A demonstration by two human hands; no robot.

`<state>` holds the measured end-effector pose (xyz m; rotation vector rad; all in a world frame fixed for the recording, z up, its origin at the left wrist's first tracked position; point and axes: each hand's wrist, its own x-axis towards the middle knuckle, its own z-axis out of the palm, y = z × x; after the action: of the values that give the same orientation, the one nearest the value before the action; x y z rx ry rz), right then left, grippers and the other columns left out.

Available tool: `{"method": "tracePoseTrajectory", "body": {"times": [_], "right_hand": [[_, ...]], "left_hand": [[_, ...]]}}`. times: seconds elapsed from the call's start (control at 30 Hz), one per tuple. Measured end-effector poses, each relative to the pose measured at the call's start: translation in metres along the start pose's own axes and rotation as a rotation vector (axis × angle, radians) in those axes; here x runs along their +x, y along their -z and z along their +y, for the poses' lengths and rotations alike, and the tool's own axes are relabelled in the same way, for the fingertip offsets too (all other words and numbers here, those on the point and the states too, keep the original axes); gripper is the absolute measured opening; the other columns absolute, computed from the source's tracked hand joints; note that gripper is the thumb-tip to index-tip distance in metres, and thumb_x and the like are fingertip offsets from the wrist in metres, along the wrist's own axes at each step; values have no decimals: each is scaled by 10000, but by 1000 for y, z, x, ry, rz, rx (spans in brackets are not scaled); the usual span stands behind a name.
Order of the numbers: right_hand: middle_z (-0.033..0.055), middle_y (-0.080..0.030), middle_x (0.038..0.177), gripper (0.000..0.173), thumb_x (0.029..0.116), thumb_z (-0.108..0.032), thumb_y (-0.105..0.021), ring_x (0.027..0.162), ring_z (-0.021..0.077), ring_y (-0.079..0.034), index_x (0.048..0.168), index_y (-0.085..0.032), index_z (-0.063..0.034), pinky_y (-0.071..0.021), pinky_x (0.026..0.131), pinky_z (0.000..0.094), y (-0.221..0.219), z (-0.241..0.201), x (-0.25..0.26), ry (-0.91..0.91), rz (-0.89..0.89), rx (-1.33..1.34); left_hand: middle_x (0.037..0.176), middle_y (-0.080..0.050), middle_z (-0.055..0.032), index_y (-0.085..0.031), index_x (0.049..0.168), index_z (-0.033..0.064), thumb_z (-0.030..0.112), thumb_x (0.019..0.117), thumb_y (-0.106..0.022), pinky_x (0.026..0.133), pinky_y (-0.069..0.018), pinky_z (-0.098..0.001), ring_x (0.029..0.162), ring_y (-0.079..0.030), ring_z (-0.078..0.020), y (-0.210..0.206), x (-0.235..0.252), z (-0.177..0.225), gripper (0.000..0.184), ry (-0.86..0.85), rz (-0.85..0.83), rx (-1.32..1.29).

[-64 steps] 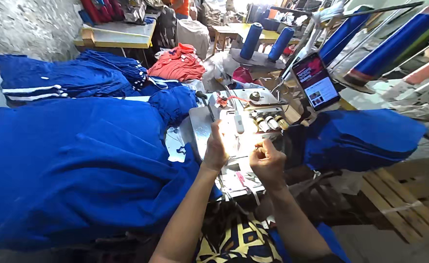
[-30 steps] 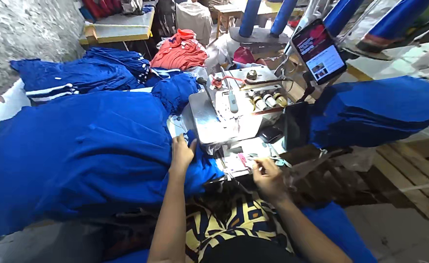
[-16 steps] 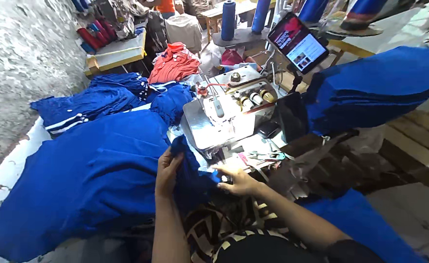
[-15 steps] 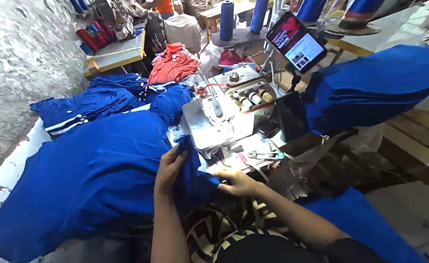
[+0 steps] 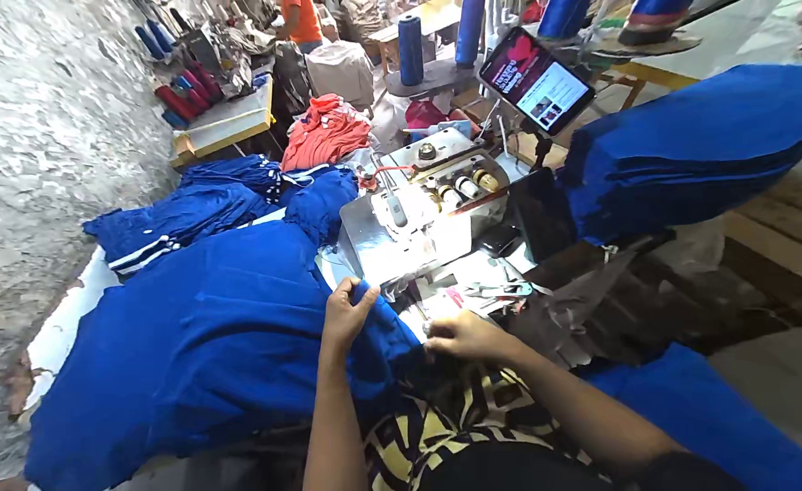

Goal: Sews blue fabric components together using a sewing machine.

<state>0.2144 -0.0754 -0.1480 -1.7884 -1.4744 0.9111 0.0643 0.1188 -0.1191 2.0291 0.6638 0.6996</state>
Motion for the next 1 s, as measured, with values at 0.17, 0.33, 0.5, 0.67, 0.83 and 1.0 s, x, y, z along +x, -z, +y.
{"method": "tracePoseTrajectory", "body": {"times": [0.17,0.33,0.5,0.67,0.83,1.0], "right_hand": [[185,-695,1201,361,984,-178,-649,1039,169,-680,1268,-654,44,-544,898,302,-5,-15,25,165,287,301],[46,-691,992,293,908,-108,-741,845,9,-641,1147,-643,30,-542,785,195,-13,-30,29,153,238,608],[14,-671,866,153,963,-92,-629,741,-26,-590,1031,-665,41,-504,727,164,-8,-20,30,169,449,512],[2,-660,811,135,953,-93,-637,686,-20,-587,993,-671,32,-511,682,164,2,-13,30,166,547,496],[-2,-664,808,120,946,-84,-641,690,-29,-590,983,-674,26,-512,683,155,0,-12,26,163,606,515],[-18,-643,783,92,945,-63,-633,664,-28,-588,974,-655,22,-521,661,157,-8,-2,20,173,585,578]], "left_hand": [[835,-663,91,-626,917,52,35,855,-674,745,-557,-184,789,-641,38,3,-15,10,81,-182,-68,-210],[917,-689,92,-545,1005,73,-58,839,-672,799,-580,-223,865,-673,4,6,-15,20,246,-245,-93,-324],[980,-686,33,-525,1114,-21,-39,886,-596,826,-563,-208,902,-659,16,3,1,26,240,-302,-109,-213],[948,-701,-11,-540,1130,-50,25,904,-661,798,-555,-204,858,-664,7,-8,18,34,267,-307,-135,-140],[934,-687,-33,-517,1117,-76,3,921,-636,798,-548,-202,848,-654,-1,-18,24,36,243,-314,-74,-121],[940,-661,-10,-523,1076,-55,-28,881,-674,819,-563,-209,874,-656,-10,-26,29,35,248,-350,-71,-183]]}}
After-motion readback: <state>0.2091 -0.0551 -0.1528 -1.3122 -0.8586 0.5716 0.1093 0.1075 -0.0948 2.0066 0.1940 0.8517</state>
